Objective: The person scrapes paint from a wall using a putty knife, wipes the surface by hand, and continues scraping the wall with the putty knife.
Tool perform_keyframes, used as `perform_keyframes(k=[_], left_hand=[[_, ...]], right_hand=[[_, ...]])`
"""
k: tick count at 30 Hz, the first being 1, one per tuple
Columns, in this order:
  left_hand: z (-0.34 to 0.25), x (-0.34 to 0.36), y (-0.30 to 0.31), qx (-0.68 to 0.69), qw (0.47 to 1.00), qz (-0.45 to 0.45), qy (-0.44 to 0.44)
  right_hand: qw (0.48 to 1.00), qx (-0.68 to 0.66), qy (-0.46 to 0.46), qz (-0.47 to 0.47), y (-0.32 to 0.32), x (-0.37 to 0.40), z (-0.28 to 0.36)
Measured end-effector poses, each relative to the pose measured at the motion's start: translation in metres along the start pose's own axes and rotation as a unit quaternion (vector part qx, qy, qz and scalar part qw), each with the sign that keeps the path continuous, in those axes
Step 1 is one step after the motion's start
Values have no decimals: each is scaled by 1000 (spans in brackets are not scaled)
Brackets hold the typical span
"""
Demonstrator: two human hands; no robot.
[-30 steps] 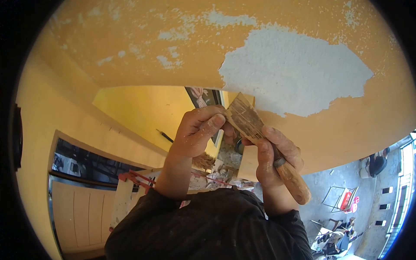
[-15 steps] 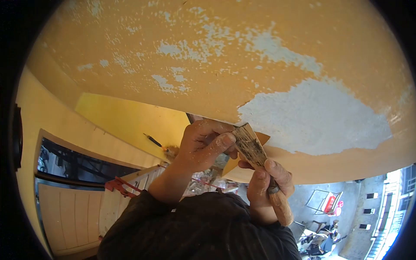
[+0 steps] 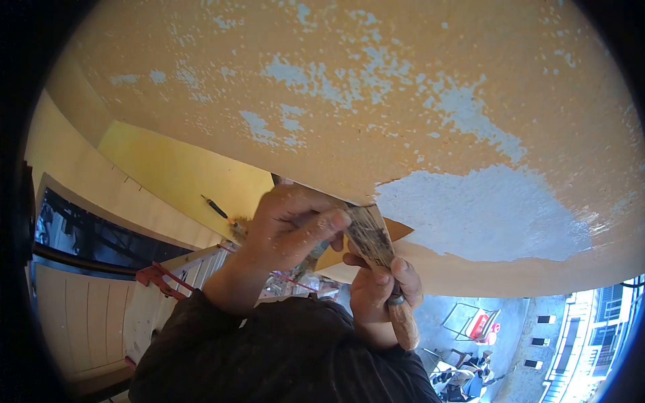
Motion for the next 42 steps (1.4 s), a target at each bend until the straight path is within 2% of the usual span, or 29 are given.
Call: perform_keyframes(k=[3,6,8,12,17,22,26,30,32,36,39,42], left_hand=[[3,3,2,-12,999,-6,33],[0,0,6,-36,999,-4,24],[1,0,5,-4,999,1,39],[0,-2,5,31,997,-3,74],[-7,-1,8,11,998,-20,63],[-14,-3,4,10,998,-9,67],[-4,0,7,37,995,-27,91],[-10,-4,8,1,998,-2,67],[-3,-1,5,42,995,-3,94],[-6,-2,5,35,997,-16,72],[-5,-3,6,62,995,-19,79],[-4,-2,2,48,996,4,75]], right_hand=[[1000,12,5,-20,3,5,-5],[998,-10,66,-4,-12,3,-6],[997,-18,71,-15,-15,4,-8],[998,-18,54,-34,-14,5,-19],[995,-91,41,3,-26,0,-20],[996,-64,53,-31,-22,6,-16],[994,-90,66,-17,-28,0,-17],[991,-103,81,-27,-28,0,-18],[991,-108,76,-22,-26,2,-15],[992,-89,83,-17,-27,-2,-13],[993,-76,79,-48,-26,-1,-14],[992,-88,78,-34,-25,-1,-12]])
Point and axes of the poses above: each hand's wrist, its own x-axis away from the middle knuckle, its own y-axis out of the back of the hand, z = x × y, the point moved 10 cm from there along -x, towards the middle knuckle, and after that the axes turned 9 degrees about -y, right-handed, at the moved point
